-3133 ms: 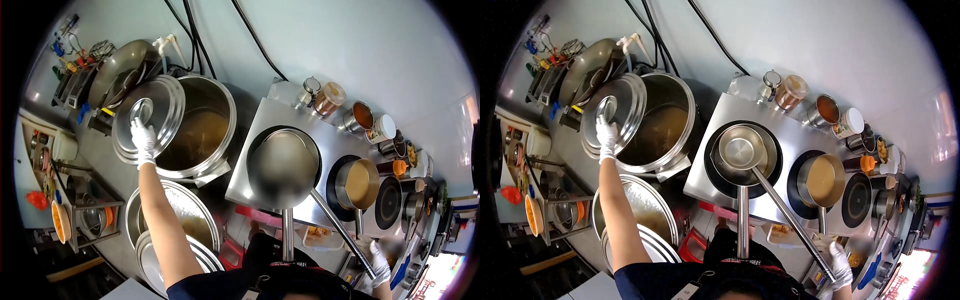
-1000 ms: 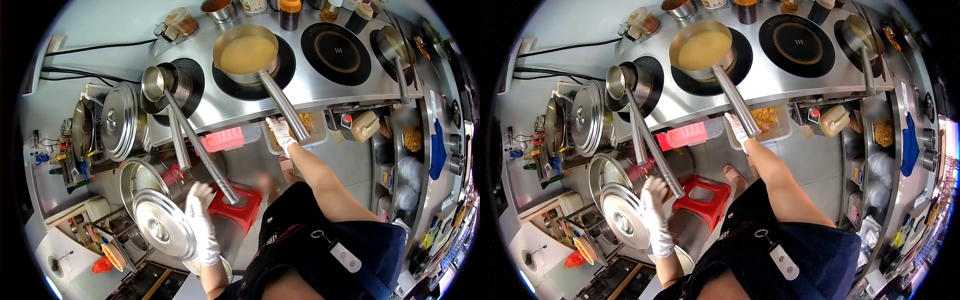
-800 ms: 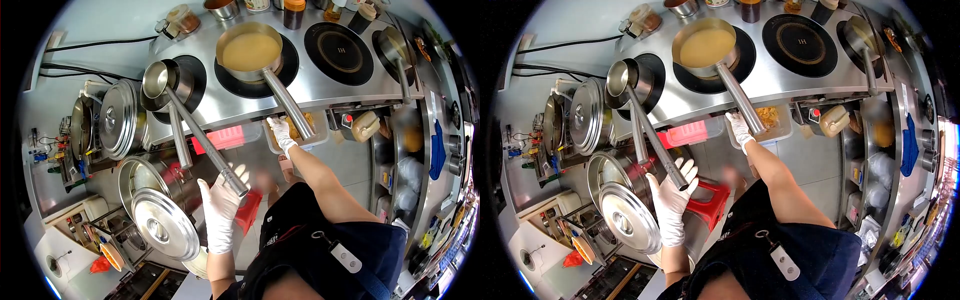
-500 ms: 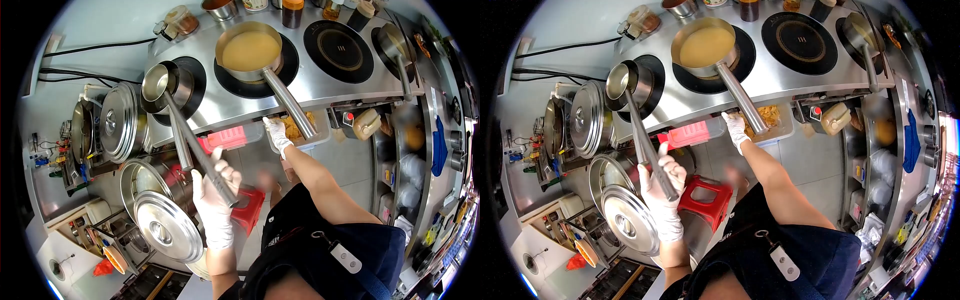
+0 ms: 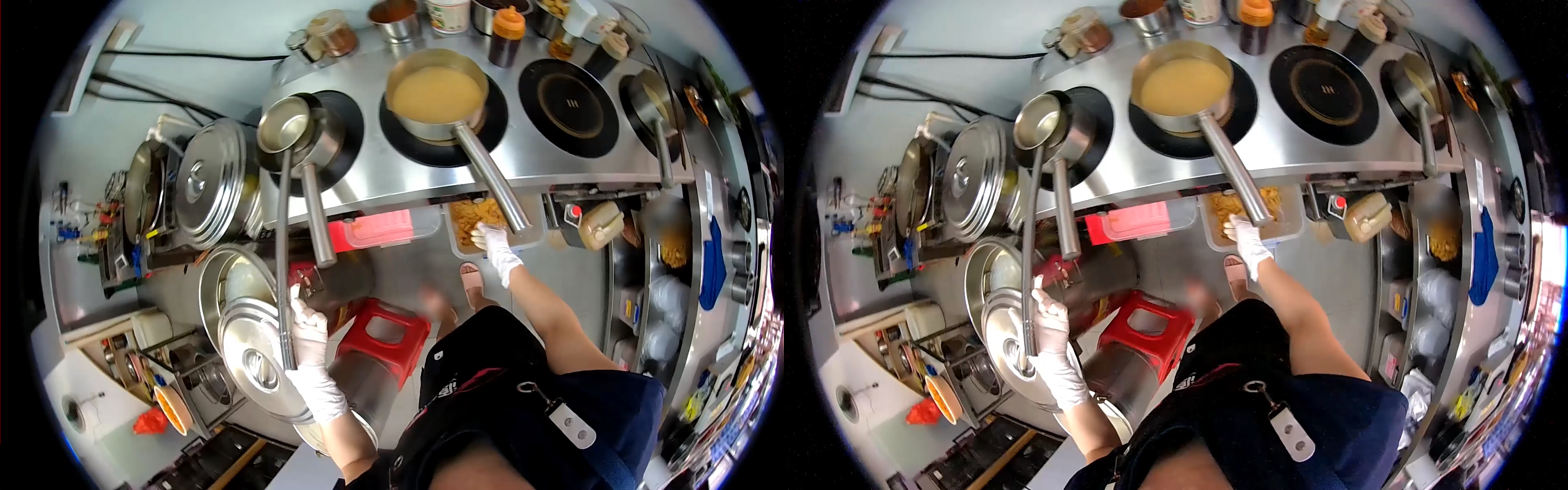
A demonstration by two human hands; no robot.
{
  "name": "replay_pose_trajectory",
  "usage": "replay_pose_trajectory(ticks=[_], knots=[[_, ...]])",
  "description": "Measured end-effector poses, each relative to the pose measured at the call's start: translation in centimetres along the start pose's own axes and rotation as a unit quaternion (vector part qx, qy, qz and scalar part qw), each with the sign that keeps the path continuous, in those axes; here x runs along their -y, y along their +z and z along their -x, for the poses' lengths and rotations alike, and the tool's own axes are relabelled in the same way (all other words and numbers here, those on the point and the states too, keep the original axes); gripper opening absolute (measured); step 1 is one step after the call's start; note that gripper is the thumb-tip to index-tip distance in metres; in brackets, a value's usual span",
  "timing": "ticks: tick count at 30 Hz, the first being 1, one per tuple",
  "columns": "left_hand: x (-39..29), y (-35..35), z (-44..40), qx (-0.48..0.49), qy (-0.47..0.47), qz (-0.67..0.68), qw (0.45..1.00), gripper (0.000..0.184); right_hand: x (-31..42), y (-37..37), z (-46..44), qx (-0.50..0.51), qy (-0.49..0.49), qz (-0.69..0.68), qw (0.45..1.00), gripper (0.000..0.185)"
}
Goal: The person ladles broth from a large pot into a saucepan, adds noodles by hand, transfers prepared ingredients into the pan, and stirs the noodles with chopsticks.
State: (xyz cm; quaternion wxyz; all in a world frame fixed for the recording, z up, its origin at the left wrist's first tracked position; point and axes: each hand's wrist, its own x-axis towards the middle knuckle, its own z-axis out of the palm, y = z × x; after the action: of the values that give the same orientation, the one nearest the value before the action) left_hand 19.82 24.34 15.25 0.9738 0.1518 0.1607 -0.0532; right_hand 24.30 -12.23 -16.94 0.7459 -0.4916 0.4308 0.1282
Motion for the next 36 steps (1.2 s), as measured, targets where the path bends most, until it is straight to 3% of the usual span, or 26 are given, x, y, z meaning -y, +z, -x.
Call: replay_pose_trajectory(ticks=[6, 8, 10, 11, 14, 15, 18, 22, 23, 25, 30, 33, 36], knots=[[-0.5, -4.2, -0.8, -0.087, -0.005, 0.046, 0.995, 0.053, 3.0, -1.6, 1.9, -0.003, 0.012, -0.012, 1.000, 0.033], [0.7, -7.1, -2.0, -0.067, -0.042, 0.013, 0.997, 0.062, 3.6, -1.8, 2.2, 0.000, 0.004, -0.004, 1.000, 0.034], [3.5, -4.4, -3.4, -0.206, -0.057, -0.135, 0.968, 0.072, 3.8, -2.0, 2.0, 0.004, 0.012, 0.003, 1.000, 0.035], [4.3, -3.8, -4.2, -0.195, -0.074, -0.141, 0.968, 0.076, 3.8, -2.1, 1.8, 0.005, 0.016, 0.007, 1.000, 0.036], [5.0, -3.2, -7.0, -0.139, -0.031, -0.152, 0.978, 0.056, 3.6, -2.3, 1.8, 0.018, 0.028, 0.005, 0.999, 0.037], [4.9, -3.3, -7.8, -0.140, -0.016, -0.112, 0.984, 0.043, 3.6, -2.3, 2.1, 0.028, 0.033, 0.001, 0.999, 0.038], [4.0, -4.1, -9.5, -0.167, 0.004, -0.056, 0.984, 0.035, 3.2, -2.3, 2.9, 0.026, 0.040, 0.008, 0.999, 0.038], [2.4, -5.2, -9.9, -0.219, 0.047, -0.105, 0.969, 0.025, 1.3, -3.1, 2.3, 0.034, 0.060, 0.000, 0.998, 0.038], [1.7, -5.8, -10.0, -0.208, 0.033, -0.116, 0.971, 0.024, 0.9, -3.3, 2.3, 0.027, 0.061, -0.019, 0.998, 0.028], [-0.3, -6.9, -9.9, -0.194, 0.011, -0.139, 0.971, 0.019, 0.9, -3.6, 3.2, 0.029, 0.063, -0.023, 0.997, 0.028], [-3.9, -7.7, -10.2, -0.177, -0.010, -0.204, 0.963, 0.021, 1.0, -4.0, 5.1, 0.024, 0.057, -0.009, 0.998, 0.031], [-5.3, -8.2, -10.6, -0.177, -0.017, -0.208, 0.962, 0.021, 2.3, -5.2, 5.2, 0.043, 0.067, -0.067, 0.995, 0.036], [-6.0, -8.2, -10.5, -0.174, -0.034, -0.203, 0.963, 0.025, 7.8, -6.4, 7.2, 0.177, -0.005, -0.211, 0.961, 0.053]])
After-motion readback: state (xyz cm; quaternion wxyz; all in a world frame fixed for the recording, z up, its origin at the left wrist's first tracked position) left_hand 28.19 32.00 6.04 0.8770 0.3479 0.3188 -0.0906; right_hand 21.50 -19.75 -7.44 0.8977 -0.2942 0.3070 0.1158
